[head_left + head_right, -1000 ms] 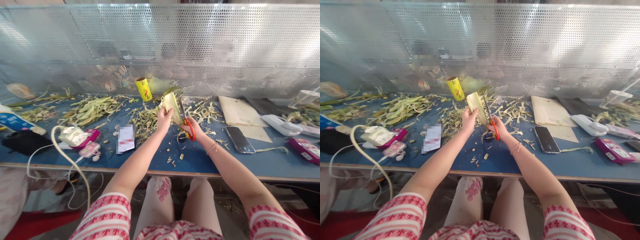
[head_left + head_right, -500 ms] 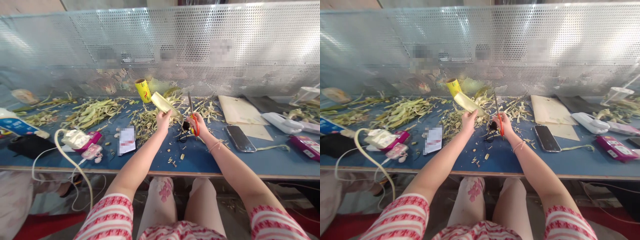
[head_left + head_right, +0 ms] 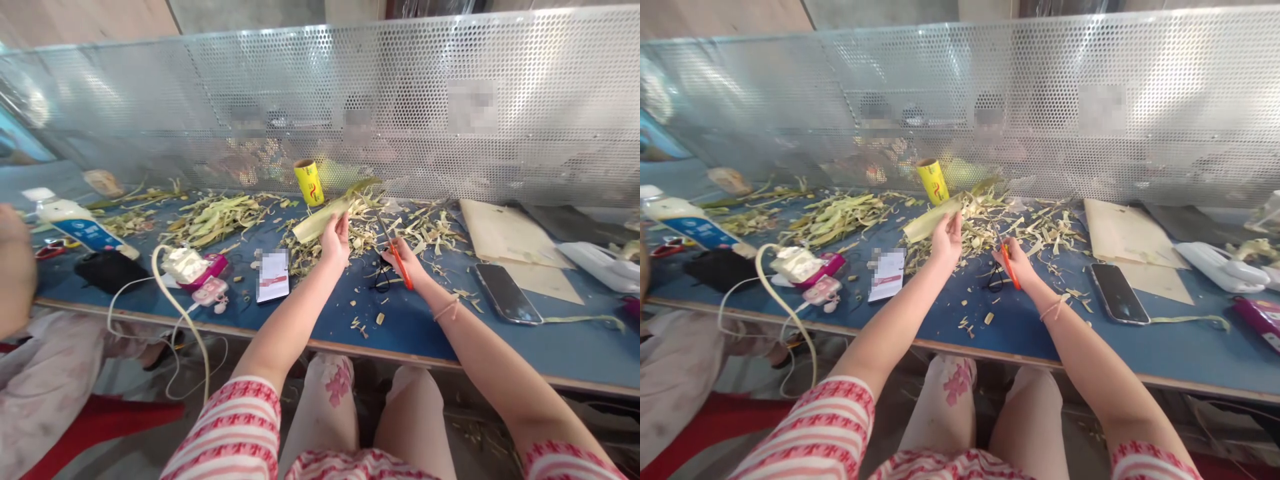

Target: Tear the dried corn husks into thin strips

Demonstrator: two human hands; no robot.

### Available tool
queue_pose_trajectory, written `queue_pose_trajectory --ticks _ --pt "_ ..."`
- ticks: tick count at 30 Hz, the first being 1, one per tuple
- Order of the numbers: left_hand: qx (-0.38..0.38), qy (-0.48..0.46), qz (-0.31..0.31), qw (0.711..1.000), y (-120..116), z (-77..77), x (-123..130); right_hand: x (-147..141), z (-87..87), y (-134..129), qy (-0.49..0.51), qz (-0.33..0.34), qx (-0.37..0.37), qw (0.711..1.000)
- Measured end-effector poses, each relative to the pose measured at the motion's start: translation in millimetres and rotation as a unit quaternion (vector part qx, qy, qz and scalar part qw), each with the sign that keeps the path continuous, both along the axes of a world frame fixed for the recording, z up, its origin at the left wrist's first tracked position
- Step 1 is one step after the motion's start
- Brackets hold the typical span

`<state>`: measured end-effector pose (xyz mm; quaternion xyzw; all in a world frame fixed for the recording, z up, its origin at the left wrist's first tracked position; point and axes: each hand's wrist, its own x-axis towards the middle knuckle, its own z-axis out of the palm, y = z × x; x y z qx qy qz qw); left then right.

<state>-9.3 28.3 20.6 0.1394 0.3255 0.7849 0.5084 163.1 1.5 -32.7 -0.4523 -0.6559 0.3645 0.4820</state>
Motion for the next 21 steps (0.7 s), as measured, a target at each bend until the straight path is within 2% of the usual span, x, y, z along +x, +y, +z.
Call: queue_pose_trajectory --ticks 4,8,14,17,21 --pt "0.002 0.041 -0.031 0.999 -7.0 5.8 2.0 -7.9 5.4 -11.5 -0.063 -0.001 0.002 0.998" --pt "-0.012 0.002 -0.038 0.999 -14.6 0.9 16.8 -18.3 10.5 -21.3 -0.074 -0.018 0.004 0.997" --pt "-0.032 0.024 -0.083 0.996 -33.8 -11.7 43.8 -21.1 9.5 -19.0 0.006 -0.036 0.006 0.999" --pt "-0.031 0.037 -0.107 0.993 -41.6 -15.5 50.6 -18.6 9.5 -18.1 0.06 -0.025 -0.001 0.998" --pt "-0.042 0.059 -0.132 0.989 -44.2 -22.0 53.9 -17.7 7.0 -17.3 0.078 -0.005 -0.014 0.997"
